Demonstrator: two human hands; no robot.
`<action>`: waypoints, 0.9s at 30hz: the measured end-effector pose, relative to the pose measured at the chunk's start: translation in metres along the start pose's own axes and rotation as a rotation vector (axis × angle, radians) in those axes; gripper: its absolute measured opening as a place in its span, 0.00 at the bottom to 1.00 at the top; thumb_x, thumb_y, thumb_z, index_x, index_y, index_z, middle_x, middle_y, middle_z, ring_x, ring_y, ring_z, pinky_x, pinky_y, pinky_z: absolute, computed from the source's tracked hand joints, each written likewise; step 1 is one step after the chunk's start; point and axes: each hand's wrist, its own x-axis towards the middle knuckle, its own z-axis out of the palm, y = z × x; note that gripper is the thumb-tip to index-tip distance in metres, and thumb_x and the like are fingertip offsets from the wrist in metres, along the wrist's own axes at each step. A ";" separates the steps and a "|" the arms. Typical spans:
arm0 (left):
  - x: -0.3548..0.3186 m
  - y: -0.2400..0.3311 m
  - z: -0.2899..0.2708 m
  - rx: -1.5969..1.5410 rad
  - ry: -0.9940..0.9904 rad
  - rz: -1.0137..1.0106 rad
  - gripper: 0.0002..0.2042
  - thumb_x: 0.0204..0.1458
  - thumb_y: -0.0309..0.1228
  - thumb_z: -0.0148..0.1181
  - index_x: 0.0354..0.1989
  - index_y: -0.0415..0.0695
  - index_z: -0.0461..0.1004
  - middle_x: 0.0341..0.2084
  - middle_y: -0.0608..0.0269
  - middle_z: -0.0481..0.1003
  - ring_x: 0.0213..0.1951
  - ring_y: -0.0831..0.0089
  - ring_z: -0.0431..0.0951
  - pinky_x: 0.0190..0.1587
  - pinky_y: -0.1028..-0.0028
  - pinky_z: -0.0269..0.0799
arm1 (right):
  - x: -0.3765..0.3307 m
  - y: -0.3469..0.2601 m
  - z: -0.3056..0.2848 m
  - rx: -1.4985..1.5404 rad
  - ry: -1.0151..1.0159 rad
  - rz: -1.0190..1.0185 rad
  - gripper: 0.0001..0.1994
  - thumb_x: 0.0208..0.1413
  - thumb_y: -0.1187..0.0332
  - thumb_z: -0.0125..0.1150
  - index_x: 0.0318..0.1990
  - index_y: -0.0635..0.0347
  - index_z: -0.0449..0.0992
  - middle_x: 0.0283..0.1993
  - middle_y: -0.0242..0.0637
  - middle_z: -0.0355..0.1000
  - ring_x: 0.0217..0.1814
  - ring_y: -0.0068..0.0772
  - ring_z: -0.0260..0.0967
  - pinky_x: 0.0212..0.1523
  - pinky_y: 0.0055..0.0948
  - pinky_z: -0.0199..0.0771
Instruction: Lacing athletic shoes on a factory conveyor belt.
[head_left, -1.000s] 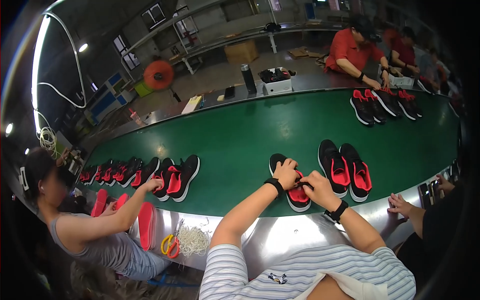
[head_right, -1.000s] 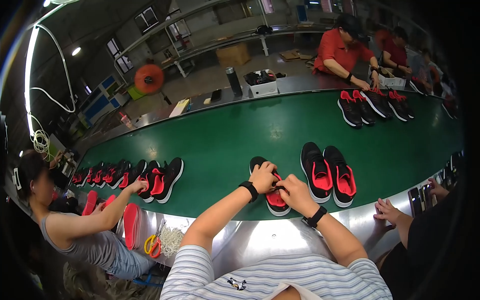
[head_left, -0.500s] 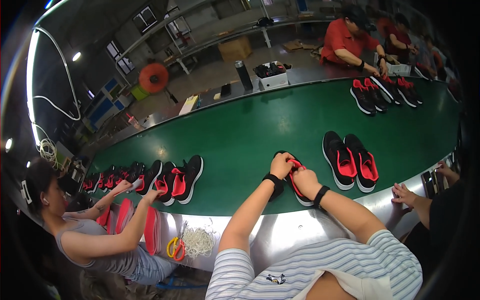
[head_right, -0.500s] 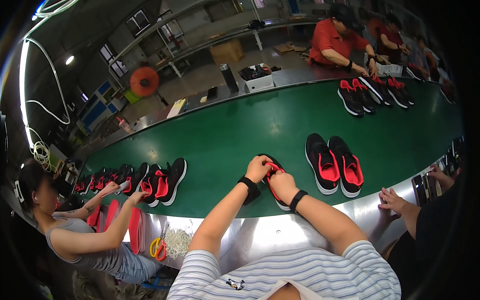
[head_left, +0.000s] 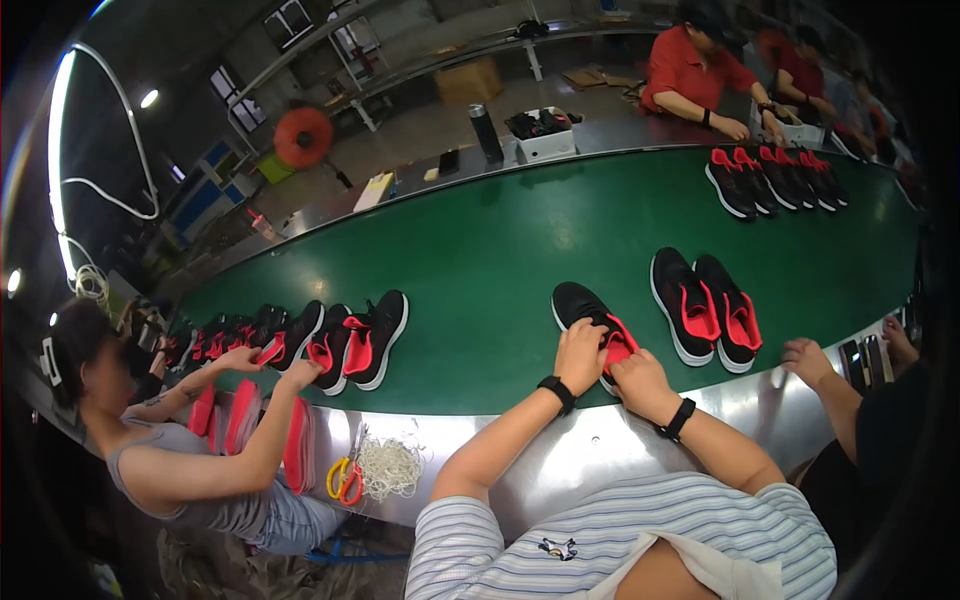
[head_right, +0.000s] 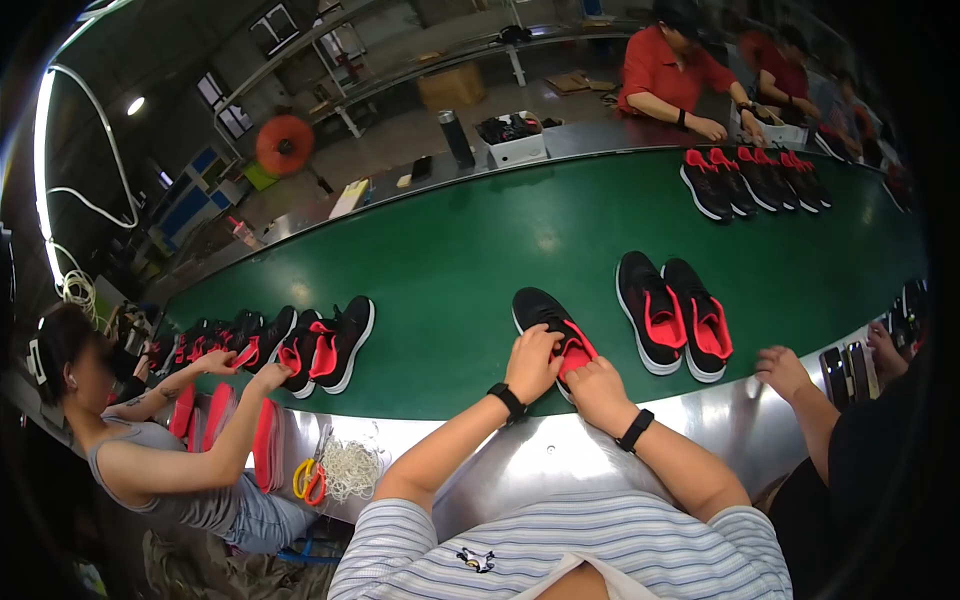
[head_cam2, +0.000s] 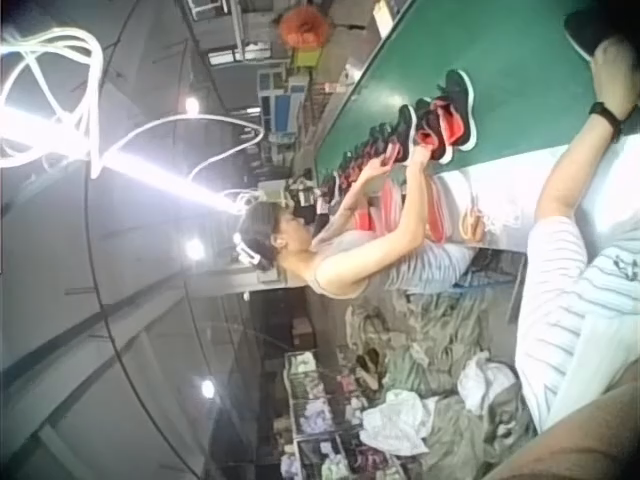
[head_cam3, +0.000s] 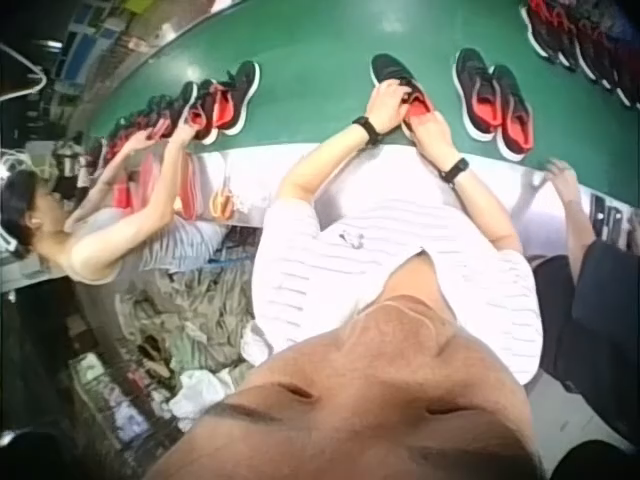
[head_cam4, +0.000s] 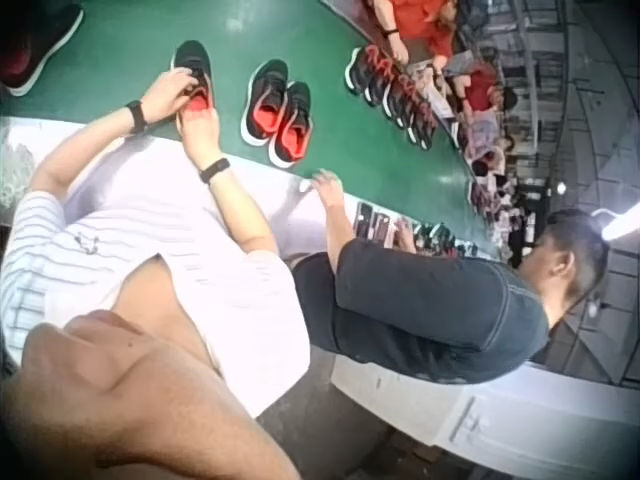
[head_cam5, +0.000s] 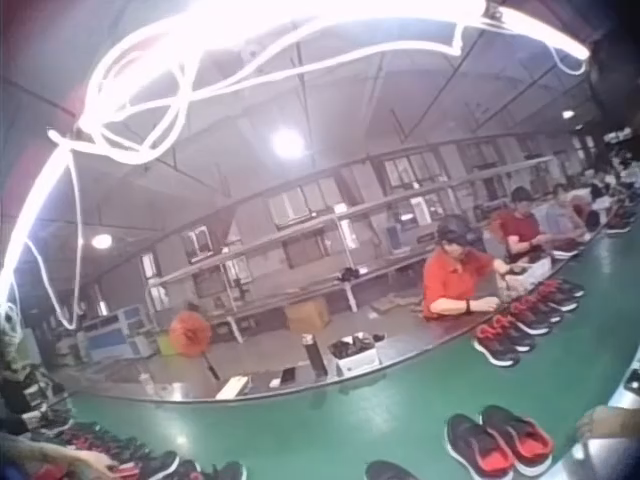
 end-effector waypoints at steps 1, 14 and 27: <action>-0.008 -0.004 -0.010 -0.149 0.068 0.055 0.20 0.41 0.26 0.61 0.46 0.40 0.68 0.44 0.53 0.69 0.54 0.55 0.64 0.55 0.62 0.60 | -0.001 -0.001 -0.004 0.003 -0.013 0.037 0.11 0.33 0.68 0.66 0.26 0.57 0.71 0.25 0.38 0.70 0.33 0.39 0.68 0.44 0.36 0.63; -0.122 -0.225 -0.195 0.763 -0.179 -1.125 0.20 0.47 0.33 0.54 0.50 0.46 0.67 0.51 0.60 0.68 0.59 0.62 0.59 0.53 0.45 0.55 | -0.015 0.093 0.023 -0.415 -0.005 0.344 0.12 0.40 0.71 0.60 0.35 0.62 0.70 0.33 0.39 0.66 0.41 0.39 0.63 0.49 0.40 0.58; -0.034 -0.039 -0.020 0.176 -0.125 -0.343 0.13 0.47 0.42 0.58 0.30 0.44 0.75 0.27 0.59 0.75 0.33 0.61 0.75 0.43 0.57 0.59 | 0.072 0.028 -0.027 0.275 0.097 0.128 0.21 0.48 0.69 0.59 0.51 0.64 0.66 0.60 0.55 0.54 0.61 0.56 0.52 0.60 0.42 0.55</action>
